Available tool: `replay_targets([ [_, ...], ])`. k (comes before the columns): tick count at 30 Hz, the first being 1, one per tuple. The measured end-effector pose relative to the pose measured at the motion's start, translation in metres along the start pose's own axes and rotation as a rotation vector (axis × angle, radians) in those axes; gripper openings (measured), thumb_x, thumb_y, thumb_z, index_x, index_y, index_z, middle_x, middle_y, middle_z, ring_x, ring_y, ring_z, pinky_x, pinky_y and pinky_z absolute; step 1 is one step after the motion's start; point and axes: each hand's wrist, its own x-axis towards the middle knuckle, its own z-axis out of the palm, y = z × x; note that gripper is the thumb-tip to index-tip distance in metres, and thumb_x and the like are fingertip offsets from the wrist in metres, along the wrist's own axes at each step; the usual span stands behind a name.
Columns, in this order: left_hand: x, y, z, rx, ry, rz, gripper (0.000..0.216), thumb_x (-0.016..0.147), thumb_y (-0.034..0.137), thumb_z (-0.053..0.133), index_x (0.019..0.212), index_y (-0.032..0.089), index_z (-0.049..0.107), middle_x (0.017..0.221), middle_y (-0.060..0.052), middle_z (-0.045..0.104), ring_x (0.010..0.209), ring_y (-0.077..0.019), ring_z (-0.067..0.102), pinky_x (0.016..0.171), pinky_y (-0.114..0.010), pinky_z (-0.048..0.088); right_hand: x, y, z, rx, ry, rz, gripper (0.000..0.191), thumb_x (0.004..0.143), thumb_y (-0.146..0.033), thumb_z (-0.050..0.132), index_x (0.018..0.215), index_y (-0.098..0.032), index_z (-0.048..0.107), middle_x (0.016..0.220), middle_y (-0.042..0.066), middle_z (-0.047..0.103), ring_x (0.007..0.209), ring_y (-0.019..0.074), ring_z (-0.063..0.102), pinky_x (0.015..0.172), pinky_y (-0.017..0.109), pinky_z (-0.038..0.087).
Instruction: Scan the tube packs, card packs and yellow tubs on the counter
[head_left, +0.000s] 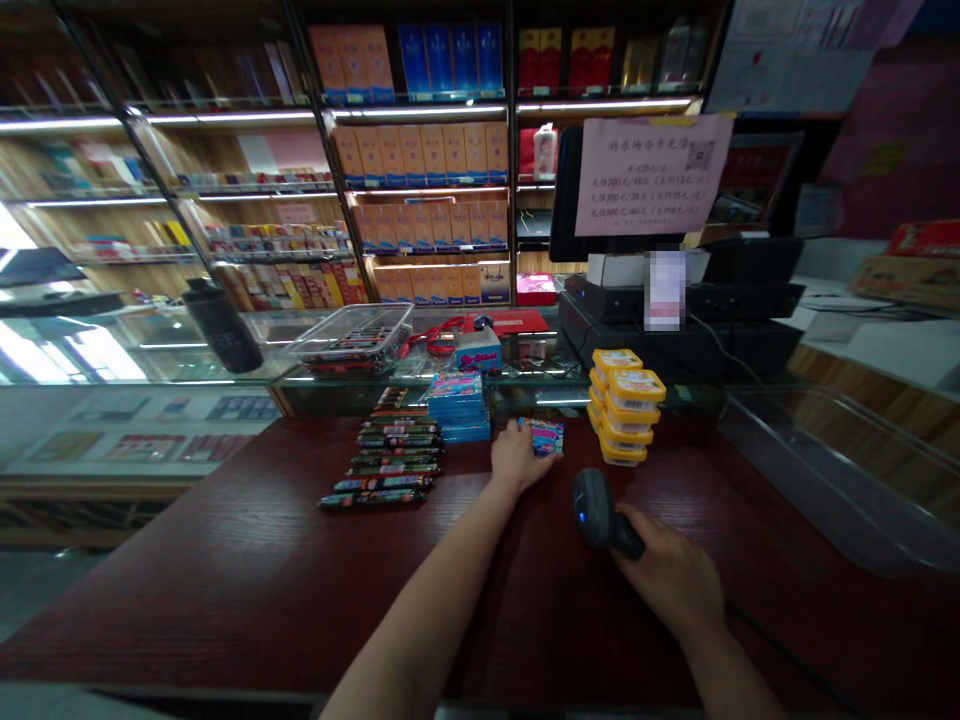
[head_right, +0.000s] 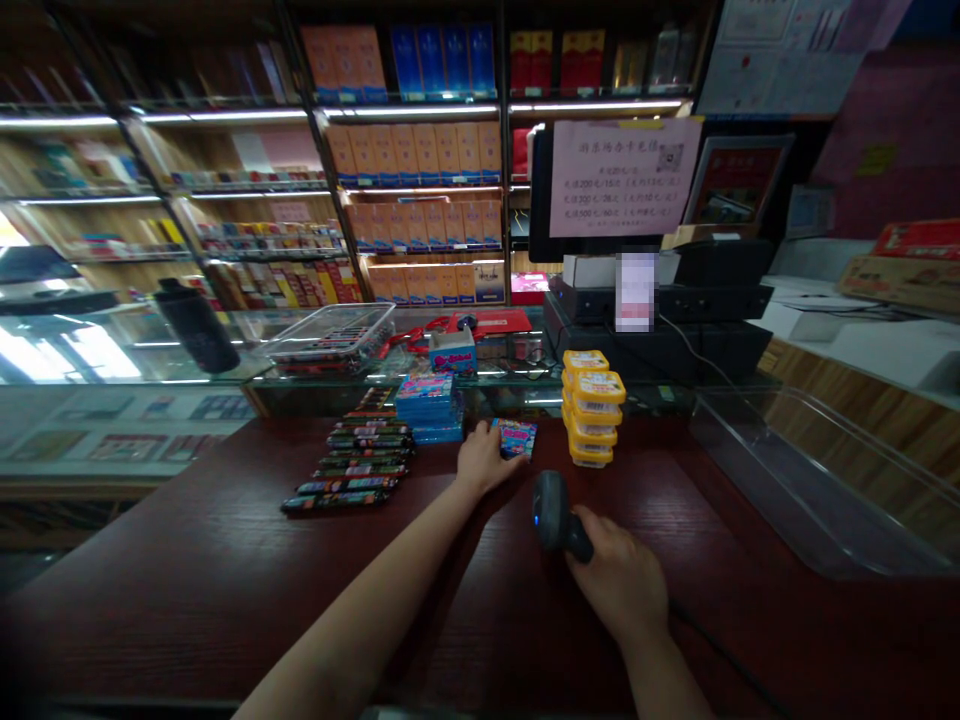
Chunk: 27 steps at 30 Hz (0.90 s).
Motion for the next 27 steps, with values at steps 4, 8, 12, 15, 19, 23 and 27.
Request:
replay_targets([
  [4,0.001,0.024,0.009,0.054,0.071,-0.207,0.09,0.054,0.075,0.063,0.116,0.012,0.051,0.114,-0.022,0.05,0.108,-0.0387,0.047,0.09,-0.047,0.037,0.001,0.0,-0.001,0.009,-0.02,0.016,0.031,0.082,-0.028,0.053,0.112,-0.026,0.061,0.097,0.002,0.072,0.08,0.0193,0.068,0.066,0.028,0.047],
  [8,0.001,0.029,0.012,-0.011,0.045,-0.238,0.078,0.057,0.058,0.07,0.116,0.012,0.048,0.112,-0.021,0.051,0.11,-0.0378,0.045,0.092,-0.046,0.035,0.002,-0.001,-0.004,0.031,-0.065,0.044,0.031,0.084,-0.031,0.051,0.114,-0.027,0.06,0.098,0.001,0.071,0.083,0.0198,0.067,0.067,0.029,0.046],
  [12,-0.009,0.016,0.004,-0.238,0.105,-0.247,0.062,0.055,0.046,0.073,0.104,0.015,0.051,0.108,-0.019,0.054,0.112,-0.0381,0.045,0.094,-0.046,0.034,0.003,-0.003,-0.008,0.048,-0.115,0.066,0.031,0.085,-0.031,0.05,0.115,-0.029,0.058,0.101,0.0,0.071,0.085,0.0203,0.067,0.067,0.03,0.046],
  [15,-0.021,0.002,-0.006,-0.698,0.143,-0.363,0.05,0.058,0.046,0.071,0.095,0.017,0.054,0.099,-0.013,0.059,0.105,-0.0325,0.051,0.093,-0.043,0.037,0.002,-0.003,-0.007,0.053,-0.108,0.065,0.03,0.084,-0.029,0.051,0.114,-0.029,0.058,0.103,0.001,0.071,0.087,0.0201,0.067,0.068,0.03,0.047],
  [19,-0.039,-0.016,-0.019,-1.686,-0.018,-0.513,0.046,0.07,0.052,0.058,0.099,0.017,0.056,0.09,-0.009,0.063,0.089,-0.0231,0.06,0.083,-0.037,0.046,0.001,-0.002,-0.002,0.059,-0.09,0.035,0.032,0.085,-0.03,0.05,0.115,-0.027,0.058,0.106,0.003,0.07,0.088,0.0206,0.067,0.069,0.03,0.047],
  [23,-0.052,-0.028,-0.023,-2.255,-0.219,-0.484,0.047,0.071,0.046,0.054,0.104,0.013,0.059,0.098,-0.015,0.066,0.094,-0.0276,0.063,0.084,-0.042,0.049,-0.001,-0.005,-0.001,0.088,-0.082,0.026,0.033,0.083,-0.03,0.051,0.115,-0.026,0.058,0.104,0.003,0.07,0.087,0.0215,0.067,0.07,0.032,0.047],
  [27,-0.056,-0.034,-0.02,-2.415,-0.158,-0.467,0.048,0.067,0.039,0.053,0.107,0.012,0.06,0.107,-0.017,0.065,0.107,-0.0331,0.059,0.089,-0.049,0.048,0.001,-0.012,-0.01,0.215,-0.094,0.044,0.031,0.08,-0.033,0.055,0.11,-0.028,0.061,0.099,0.002,0.072,0.084,0.0231,0.067,0.069,0.033,0.047],
])
